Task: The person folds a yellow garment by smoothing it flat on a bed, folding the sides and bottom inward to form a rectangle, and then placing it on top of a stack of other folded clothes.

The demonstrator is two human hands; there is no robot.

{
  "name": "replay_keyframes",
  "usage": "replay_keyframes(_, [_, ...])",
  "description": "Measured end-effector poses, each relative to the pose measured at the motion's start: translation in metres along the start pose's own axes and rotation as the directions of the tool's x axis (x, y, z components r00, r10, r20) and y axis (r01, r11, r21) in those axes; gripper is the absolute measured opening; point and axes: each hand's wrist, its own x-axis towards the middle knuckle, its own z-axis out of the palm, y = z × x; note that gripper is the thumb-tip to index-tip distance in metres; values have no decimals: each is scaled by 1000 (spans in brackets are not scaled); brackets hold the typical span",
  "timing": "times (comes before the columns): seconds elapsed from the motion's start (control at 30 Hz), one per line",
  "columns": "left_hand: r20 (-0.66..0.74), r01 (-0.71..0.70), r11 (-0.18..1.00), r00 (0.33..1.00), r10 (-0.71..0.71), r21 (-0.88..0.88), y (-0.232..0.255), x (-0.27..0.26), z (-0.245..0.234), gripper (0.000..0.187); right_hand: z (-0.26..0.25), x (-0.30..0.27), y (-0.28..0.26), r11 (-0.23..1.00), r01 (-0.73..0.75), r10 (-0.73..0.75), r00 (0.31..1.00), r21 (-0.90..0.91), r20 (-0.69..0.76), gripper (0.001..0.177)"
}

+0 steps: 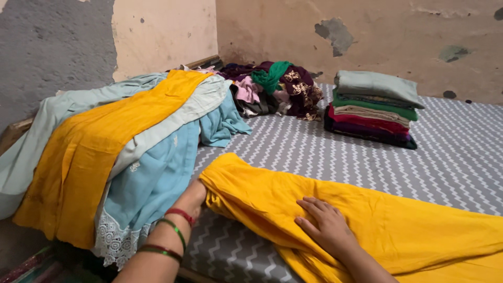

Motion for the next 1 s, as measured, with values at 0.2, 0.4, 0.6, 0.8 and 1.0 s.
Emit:
replay_keyframes(0.2, [201, -4, 883, 973, 111, -470, 38, -54, 60, 37, -3, 4, 10, 949, -77, 75, 997, 307, 15, 53])
replay_keyframes(0.4, [465, -19, 897, 850, 247, -441, 97, -101, 182, 26, -79, -9, 39, 137, -215, 388, 910, 967, 147, 69])
replay_keyframes(0.6, [696, 5, 954, 685, 214, -299, 29, -136, 356, 36, -159, -89, 98, -156, -202, 442, 861, 967, 251, 90])
replay_keyframes(0.8, [882, -615, 745, 465, 75, 261, -70, -166, 397, 55, -142, -147, 140, -243, -438, 575, 653, 865, 492, 63])
replay_keyframes(1.0, [874, -870, 354, 434, 217, 344, -60, -188, 375, 44, -129, -143, 156, -104, -492, 478, 738, 865, 477, 41])
